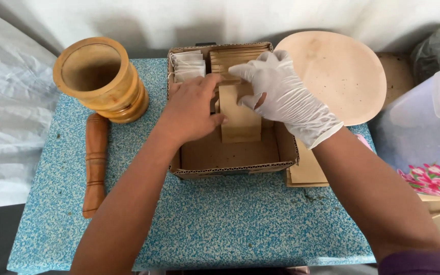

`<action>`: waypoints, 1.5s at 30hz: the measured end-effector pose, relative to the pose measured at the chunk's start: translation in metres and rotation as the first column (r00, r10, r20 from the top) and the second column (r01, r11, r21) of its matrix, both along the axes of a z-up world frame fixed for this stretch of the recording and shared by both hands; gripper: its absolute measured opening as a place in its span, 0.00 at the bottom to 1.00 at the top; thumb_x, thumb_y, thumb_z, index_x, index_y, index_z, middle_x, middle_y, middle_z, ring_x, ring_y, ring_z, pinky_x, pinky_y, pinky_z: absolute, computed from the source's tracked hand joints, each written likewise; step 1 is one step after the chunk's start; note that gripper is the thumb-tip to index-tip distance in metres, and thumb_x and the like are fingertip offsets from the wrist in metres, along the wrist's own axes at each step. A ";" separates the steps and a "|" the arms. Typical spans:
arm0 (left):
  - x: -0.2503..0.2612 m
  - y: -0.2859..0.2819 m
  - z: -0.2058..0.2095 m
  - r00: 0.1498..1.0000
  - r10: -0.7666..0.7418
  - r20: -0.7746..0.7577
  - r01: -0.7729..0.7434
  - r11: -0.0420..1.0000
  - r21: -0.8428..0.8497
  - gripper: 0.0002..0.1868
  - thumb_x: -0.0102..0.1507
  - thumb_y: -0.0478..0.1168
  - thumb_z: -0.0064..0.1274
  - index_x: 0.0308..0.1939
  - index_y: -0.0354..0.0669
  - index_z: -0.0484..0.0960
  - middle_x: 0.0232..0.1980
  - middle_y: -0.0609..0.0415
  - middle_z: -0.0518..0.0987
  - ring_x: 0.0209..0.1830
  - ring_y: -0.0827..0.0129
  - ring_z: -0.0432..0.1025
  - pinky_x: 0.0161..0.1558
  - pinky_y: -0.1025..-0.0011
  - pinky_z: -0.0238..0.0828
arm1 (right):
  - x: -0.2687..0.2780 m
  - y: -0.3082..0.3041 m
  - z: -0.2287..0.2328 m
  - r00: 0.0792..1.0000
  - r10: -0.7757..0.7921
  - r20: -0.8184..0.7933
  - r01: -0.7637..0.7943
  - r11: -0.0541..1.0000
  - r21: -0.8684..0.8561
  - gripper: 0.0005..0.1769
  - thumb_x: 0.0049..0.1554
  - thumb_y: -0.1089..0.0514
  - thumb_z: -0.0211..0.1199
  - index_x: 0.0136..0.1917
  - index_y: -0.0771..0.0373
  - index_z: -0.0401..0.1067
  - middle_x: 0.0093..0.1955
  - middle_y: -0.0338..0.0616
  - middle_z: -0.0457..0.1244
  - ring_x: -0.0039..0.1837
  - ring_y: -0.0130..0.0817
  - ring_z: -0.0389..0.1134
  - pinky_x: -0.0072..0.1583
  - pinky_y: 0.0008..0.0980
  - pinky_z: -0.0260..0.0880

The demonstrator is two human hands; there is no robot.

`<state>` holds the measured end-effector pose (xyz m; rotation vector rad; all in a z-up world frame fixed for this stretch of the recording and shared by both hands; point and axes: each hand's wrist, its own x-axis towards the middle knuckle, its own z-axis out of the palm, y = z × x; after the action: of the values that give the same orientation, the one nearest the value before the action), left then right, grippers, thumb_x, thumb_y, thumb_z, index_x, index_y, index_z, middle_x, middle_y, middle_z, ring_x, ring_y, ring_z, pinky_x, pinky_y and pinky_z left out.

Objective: Sealing individual tea bags with a handheld heat sealer and organizing them into a cardboard box.

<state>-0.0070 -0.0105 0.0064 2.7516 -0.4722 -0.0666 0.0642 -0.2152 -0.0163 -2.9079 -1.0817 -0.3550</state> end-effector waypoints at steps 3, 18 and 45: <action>0.003 -0.001 -0.002 0.998 0.041 -0.039 -0.046 0.993 -0.113 0.32 0.58 0.45 0.59 0.64 0.48 0.66 0.49 0.55 0.82 0.55 0.56 0.72 0.57 0.46 0.56 | 0.003 -0.010 0.001 1.000 0.027 0.001 -0.026 0.970 0.242 0.26 0.45 0.50 0.69 0.59 0.45 0.76 0.51 0.31 0.70 0.53 0.45 0.60 0.61 0.46 0.46; -0.011 0.001 0.018 0.990 0.090 -0.110 -0.126 0.912 -0.391 0.09 0.61 0.44 0.58 0.44 0.51 0.79 0.44 0.62 0.82 0.46 0.67 0.74 0.48 0.63 0.68 | -0.069 -0.025 0.070 0.858 0.141 -0.493 0.341 0.562 0.754 0.17 0.50 0.63 0.71 0.55 0.59 0.77 0.42 0.37 0.66 0.44 0.21 0.65 0.45 0.18 0.64; 0.014 0.003 -0.028 0.869 -0.145 0.474 0.188 0.981 -0.044 0.15 0.55 0.43 0.65 0.45 0.49 0.85 0.35 0.54 0.77 0.33 0.53 0.72 0.37 0.53 0.65 | -0.025 -0.031 0.005 0.990 -0.020 0.142 0.005 0.994 0.106 0.10 0.37 0.46 0.69 0.33 0.44 0.74 0.49 0.24 0.67 0.53 0.46 0.62 0.58 0.50 0.50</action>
<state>0.0071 -0.0071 -0.0217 2.6182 -0.8174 0.5801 0.0396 -0.2458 -0.0110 -2.8347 -1.0273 -0.6092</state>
